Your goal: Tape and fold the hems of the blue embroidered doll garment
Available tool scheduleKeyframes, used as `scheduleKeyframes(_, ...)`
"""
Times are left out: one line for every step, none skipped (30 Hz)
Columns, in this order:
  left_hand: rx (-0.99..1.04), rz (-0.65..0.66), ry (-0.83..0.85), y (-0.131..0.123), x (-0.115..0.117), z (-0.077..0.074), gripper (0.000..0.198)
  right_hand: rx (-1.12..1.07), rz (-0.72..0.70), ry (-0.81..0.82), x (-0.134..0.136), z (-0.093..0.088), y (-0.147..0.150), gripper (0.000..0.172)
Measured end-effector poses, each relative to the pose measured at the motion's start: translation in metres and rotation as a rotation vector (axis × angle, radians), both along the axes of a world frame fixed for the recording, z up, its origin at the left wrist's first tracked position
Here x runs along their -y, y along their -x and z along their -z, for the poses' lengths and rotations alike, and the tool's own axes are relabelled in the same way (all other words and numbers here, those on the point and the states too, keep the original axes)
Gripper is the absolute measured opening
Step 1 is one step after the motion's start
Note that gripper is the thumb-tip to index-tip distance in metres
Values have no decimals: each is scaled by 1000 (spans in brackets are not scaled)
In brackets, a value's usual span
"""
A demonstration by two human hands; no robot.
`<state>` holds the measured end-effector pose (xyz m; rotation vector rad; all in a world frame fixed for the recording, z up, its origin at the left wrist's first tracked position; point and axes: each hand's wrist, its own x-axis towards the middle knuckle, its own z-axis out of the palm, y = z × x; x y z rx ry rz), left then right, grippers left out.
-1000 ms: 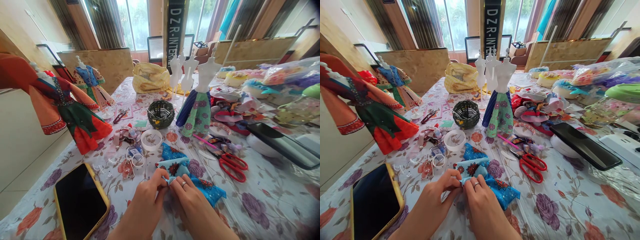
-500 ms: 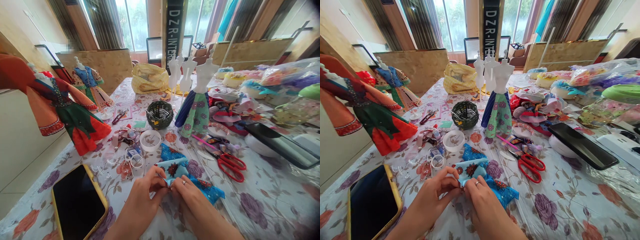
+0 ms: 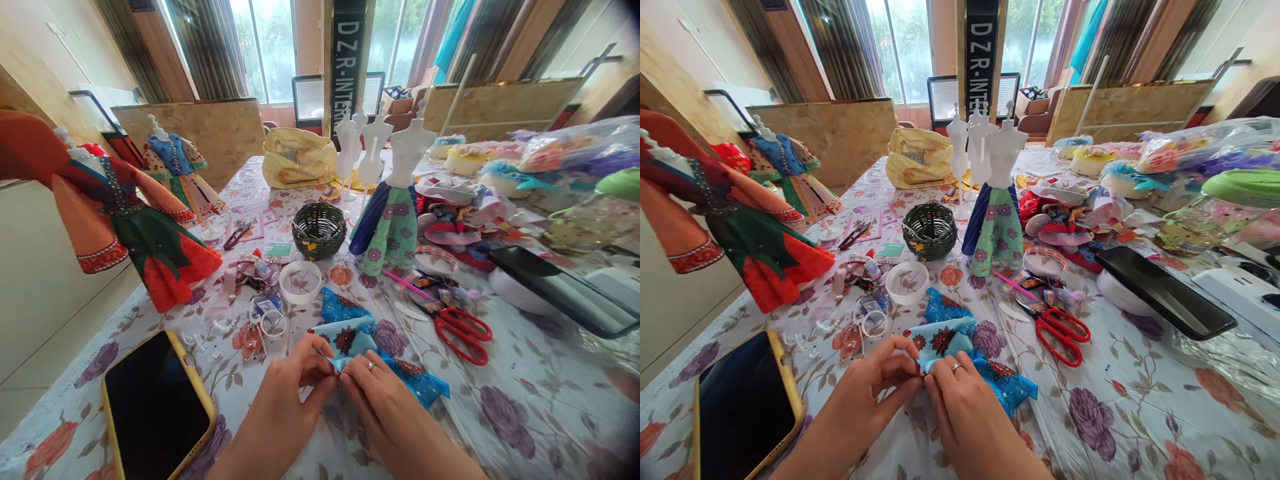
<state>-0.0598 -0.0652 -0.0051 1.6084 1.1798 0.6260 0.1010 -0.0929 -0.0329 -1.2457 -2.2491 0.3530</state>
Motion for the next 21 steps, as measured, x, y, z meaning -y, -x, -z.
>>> scheduleKeyframes(-13, 3, -7, 0, 1, 1, 16, -1, 4, -5, 0, 1, 0, 35)
scheduleKeyframes(-23, 6, -12, 1, 1, 1, 17, -4, 9, -11, 0, 2, 0, 35)
scheduleKeyframes(-30, 10, -14, 1, 2, 1, 17, -6, 12, -22, 0, 2, 1, 35)
scheduleKeyframes(-34, 13, -15, 1, 3, 2, 18, -8, 16, -32, 0, 3, 1, 34)
scheduleKeyframes(-36, 13, -13, 1, 3, 2, 19, -9, 21, -41, 0, 4, 1, 33)
scheduleKeyframes(-37, 10, -11, 1, 3, 2, 19, -8, 29, -48, 0, 5, 1, 32)
scheduleKeyframes(-38, 7, -10, 1, 4, 2, 19, -4, 36, -59, 0, 6, 2, 31)
scheduleKeyframes(-39, 2, -12, 0, 4, 2, 20, 2, 42, -71, 0, 7, 2, 30)
scheduleKeyframes(-40, -5, -15, 0, 4, 2, 20, 8, 49, -88, -1, 7, 2, 30)
scheduleKeyframes(-40, -9, -18, 0, 5, 1, 20, 16, 52, -110, -1, 8, 3, 31)
scheduleKeyframes(-40, -13, -22, -1, 5, 1, 20, 23, 52, -134, -1, 8, 3, 31)
scheduleKeyframes(-44, -17, -28, -1, 5, 1, 20, 29, 51, -155, -2, 8, 3, 32)
scheduleKeyframes(-50, -22, -35, -1, 6, 0, 20, 35, 47, -168, -2, 8, 3, 32)
scheduleKeyframes(-58, -28, -43, -1, 6, 0, 20, 41, 44, -175, -1, 7, 3, 31)
scheduleKeyframes(-67, -32, -50, -2, 6, 0, 19, 49, 38, -173, -1, 7, 3, 30)
scheduleKeyframes(-74, -36, -56, -2, 6, -1, 19, 58, 30, -163, -1, 7, 3, 29)
scheduleKeyframes(-81, -39, -60, -2, 6, -1, 19, 68, 19, -149, 0, 7, 2, 28)
scheduleKeyframes(-86, -40, -63, -2, 6, -1, 19, 76, 8, -132, 0, 7, 2, 27)
scheduleKeyframes(-90, -38, -67, -2, 6, -2, 19, 76, 1, -113, 0, 7, 2, 26)
scheduleKeyframes(-96, -37, -71, -2, 6, -2, 20, 71, -3, -92, 1, 8, 1, 25)
scheduleKeyframes(-101, -38, -77, -3, 6, -2, 21, 58, -1, -75, 1, 9, 1, 25)
